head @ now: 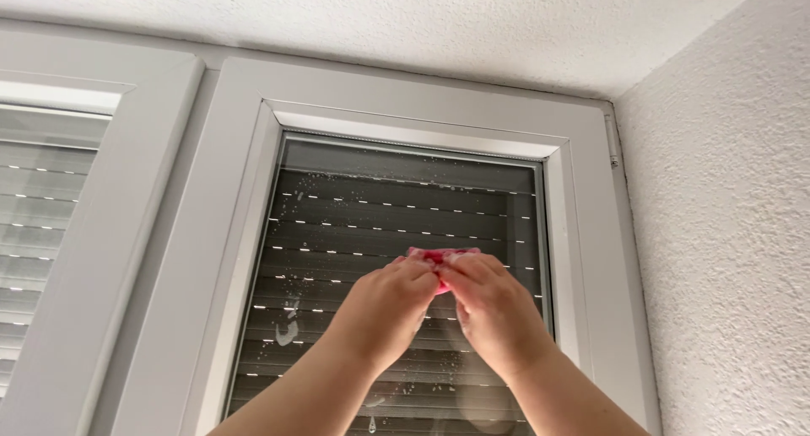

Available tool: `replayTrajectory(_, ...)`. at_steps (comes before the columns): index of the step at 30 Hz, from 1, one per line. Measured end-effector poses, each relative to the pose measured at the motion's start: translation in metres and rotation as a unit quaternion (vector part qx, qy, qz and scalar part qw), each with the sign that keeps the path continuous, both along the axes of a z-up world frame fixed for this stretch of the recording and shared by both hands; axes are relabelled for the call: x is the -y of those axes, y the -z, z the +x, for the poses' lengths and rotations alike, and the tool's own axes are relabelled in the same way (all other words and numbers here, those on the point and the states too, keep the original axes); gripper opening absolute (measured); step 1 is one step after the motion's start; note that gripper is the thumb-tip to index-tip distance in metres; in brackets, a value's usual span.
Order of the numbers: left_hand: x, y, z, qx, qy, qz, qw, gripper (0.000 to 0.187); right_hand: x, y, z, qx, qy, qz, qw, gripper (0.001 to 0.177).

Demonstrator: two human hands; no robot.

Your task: The person wipes a window pane and the windowsill using a red cloth. They dip the cloth into a blue bucket of soapy water, wring it out, and wipe the glass and sill repeatedly. The person repeats this process multiple times throughout the clip.

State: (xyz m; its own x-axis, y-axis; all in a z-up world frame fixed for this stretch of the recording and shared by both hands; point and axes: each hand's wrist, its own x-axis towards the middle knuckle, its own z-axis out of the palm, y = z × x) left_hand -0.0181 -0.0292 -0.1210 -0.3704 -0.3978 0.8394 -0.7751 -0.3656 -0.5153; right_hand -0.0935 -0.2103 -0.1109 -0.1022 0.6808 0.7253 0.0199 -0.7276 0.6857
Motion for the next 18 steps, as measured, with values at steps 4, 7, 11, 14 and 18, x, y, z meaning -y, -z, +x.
replayTrajectory(4, 0.039, 0.012, 0.002, 0.026, 0.023, -0.026, 0.999, 0.017, 0.021, 0.016, -0.018, -0.011, 0.006, 0.026, 1.000, 0.045)
replayTrajectory(7, 0.047, 0.033, 0.002, 0.083, -0.024, -0.029, 0.996, 0.028, 0.027, 0.041, -0.023, 0.004, 0.023, 0.040, 0.999, 0.040)
replayTrajectory(11, 0.017, 0.065, -0.005, 0.117, 0.000, 0.028, 0.993, 0.034, 0.017, 0.083, -0.021, -0.022, 0.025, 0.050, 0.998, 0.040)
replayTrajectory(14, -0.019, 0.083, -0.008, 0.131, 0.016, 0.056, 0.990, 0.029, -0.005, 0.103, -0.016, -0.044, 0.008, 0.020, 0.999, 0.039)
replayTrajectory(18, -0.054, 0.090, 0.001, 0.109, -0.017, 0.091, 0.990, 0.026, -0.040, 0.103, -0.012, -0.063, -0.002, -0.012, 0.998, 0.029)
